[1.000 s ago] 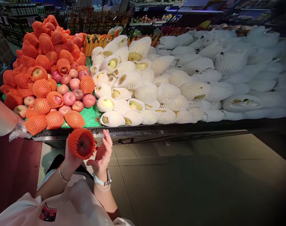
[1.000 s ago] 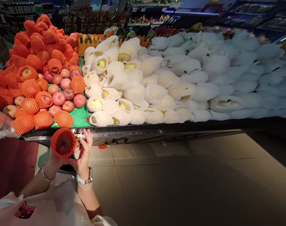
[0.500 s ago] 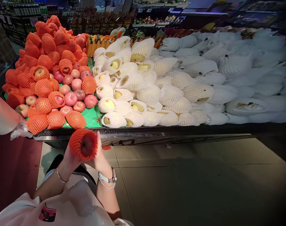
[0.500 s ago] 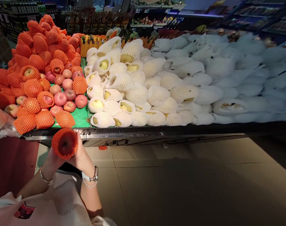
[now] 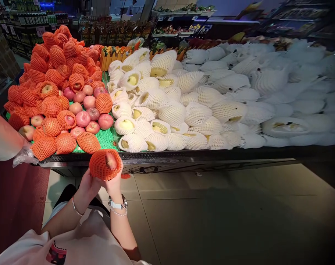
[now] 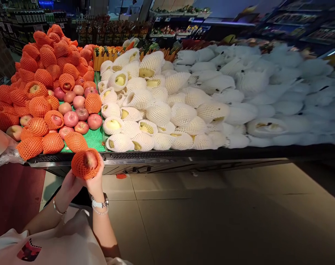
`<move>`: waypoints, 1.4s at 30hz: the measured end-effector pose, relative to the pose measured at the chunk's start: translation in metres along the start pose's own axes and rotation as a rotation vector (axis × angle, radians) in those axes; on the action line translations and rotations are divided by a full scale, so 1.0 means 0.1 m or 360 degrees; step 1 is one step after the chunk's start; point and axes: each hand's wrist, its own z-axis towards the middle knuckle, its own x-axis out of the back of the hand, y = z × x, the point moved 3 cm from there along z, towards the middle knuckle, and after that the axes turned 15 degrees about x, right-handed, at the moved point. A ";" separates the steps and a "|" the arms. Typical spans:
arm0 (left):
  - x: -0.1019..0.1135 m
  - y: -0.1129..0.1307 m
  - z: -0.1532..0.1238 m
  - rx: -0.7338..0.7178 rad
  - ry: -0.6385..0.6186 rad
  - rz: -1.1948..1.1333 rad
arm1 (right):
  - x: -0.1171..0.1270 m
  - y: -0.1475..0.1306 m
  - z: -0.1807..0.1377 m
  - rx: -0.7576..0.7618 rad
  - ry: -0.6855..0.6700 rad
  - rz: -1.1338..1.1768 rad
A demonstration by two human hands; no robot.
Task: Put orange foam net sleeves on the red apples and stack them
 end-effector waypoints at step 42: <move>-1.03 0.91 0.63 -0.1376 0.0499 0.3705 | 0.22 0.61 0.78 0.0328 -0.0629 -0.0869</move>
